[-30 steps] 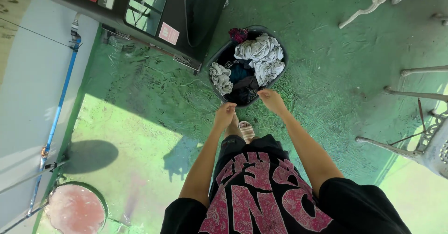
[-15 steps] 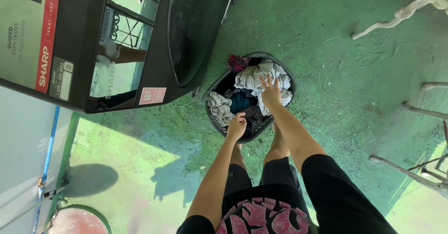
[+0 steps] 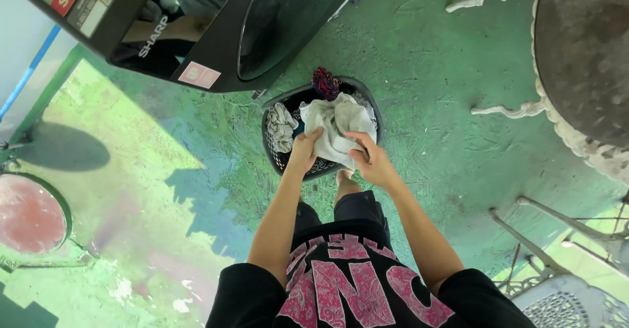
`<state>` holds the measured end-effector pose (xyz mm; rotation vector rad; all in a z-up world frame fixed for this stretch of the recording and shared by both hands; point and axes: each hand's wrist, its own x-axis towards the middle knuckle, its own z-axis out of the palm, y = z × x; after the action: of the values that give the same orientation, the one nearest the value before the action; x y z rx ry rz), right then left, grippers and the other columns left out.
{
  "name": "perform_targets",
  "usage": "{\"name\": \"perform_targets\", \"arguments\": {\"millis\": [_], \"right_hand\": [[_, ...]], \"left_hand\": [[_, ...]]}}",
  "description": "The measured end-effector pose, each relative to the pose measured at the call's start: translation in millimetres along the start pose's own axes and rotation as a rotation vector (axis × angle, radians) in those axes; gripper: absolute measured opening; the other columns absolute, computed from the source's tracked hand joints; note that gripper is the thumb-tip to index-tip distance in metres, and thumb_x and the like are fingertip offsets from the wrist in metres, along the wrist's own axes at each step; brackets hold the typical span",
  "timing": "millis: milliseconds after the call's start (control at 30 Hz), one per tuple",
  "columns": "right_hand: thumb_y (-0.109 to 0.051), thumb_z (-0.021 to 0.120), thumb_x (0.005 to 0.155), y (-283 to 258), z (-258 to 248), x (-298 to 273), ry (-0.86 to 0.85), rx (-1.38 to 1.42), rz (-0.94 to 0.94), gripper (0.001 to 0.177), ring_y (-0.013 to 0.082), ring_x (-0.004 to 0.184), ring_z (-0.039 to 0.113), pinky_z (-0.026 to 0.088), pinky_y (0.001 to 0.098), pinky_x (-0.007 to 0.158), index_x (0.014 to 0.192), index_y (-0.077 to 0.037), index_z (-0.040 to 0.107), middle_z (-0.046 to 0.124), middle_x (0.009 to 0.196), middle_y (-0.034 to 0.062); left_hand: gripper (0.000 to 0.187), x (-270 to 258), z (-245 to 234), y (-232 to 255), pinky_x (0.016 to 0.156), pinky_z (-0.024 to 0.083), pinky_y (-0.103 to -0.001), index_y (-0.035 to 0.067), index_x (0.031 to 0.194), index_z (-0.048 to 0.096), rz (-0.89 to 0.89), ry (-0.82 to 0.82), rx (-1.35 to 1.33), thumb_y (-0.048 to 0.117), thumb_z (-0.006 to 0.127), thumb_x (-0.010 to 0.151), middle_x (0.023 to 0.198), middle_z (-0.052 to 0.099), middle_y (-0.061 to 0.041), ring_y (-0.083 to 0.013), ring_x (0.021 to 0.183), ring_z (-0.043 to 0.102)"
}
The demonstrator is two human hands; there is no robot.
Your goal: Hanging wet laundry on hangers and a drying rack in an outdoor area.
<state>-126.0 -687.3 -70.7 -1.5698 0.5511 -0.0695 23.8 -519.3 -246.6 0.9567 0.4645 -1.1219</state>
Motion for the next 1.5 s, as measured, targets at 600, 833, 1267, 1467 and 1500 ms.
{"name": "perform_targets", "arguments": {"millis": [600,833,1267,1467,1500], "right_hand": [[-0.014,0.072,0.1,-243.2,26.6,5.8,-0.336,0.243,-0.072,0.026,0.0069,0.101,0.061,0.052,0.0255,0.085,0.121,-0.006,0.06,0.065,0.11,-0.001],[-0.013,0.071,0.097,-307.7,62.5,-16.0,-0.495,0.462,0.011,0.039,0.0092,0.102,0.066,0.056,0.0282,0.087,0.133,-0.007,0.059,0.067,0.113,0.0002],[-0.024,0.079,0.108,-328.5,-81.3,-66.0,-0.032,-0.023,-0.482,0.044,0.0133,0.106,0.064,0.054,0.0296,0.095,0.139,0.001,0.06,0.066,0.122,0.0111],[-0.015,0.088,0.072,-321.4,-7.5,-65.7,-0.291,-0.229,-0.363,0.08,0.0139,0.104,0.065,0.059,0.0268,0.074,0.142,-0.014,0.049,0.051,0.137,0.0105],[-0.015,0.088,0.072,-310.7,-11.6,-53.7,-0.302,-0.234,-0.373,0.08,0.0139,0.104,0.065,0.059,0.0268,0.074,0.142,-0.014,0.049,0.051,0.137,0.0105]], "left_hand": [[0.08,-335.4,109.6,167.4,0.08,0.048,-0.055,0.006,0.108,0.062,0.994,0.855,1.861,0.057,0.094,0.056,0.112,0.063,-0.019,-0.0408,0.107,0.061],[0.105,-254.5,70.4,109.2,0.111,0.042,-0.05,0.007,0.142,0.043,0.921,0.063,1.291,0.054,0.092,0.063,0.141,0.052,-0.02,-0.041,0.133,0.051],[0.045,-202.7,101.8,122.1,0.076,0.049,-0.029,0.002,0.107,0.073,0.415,-0.32,0.614,0.044,0.058,0.104,0.095,0.066,-0.009,-0.013,0.083,0.06],[0.048,-289.8,212.6,178.5,0.08,0.053,-0.028,0.002,0.115,0.067,0.425,-0.366,0.386,0.049,0.059,0.103,0.103,0.068,-0.003,-0.0106,0.091,0.063],[0.048,-305.2,219.4,184.2,0.08,0.053,-0.028,0.002,0.115,0.067,0.44,-0.362,0.381,0.049,0.059,0.103,0.103,0.068,-0.003,-0.0106,0.091,0.063]]}}
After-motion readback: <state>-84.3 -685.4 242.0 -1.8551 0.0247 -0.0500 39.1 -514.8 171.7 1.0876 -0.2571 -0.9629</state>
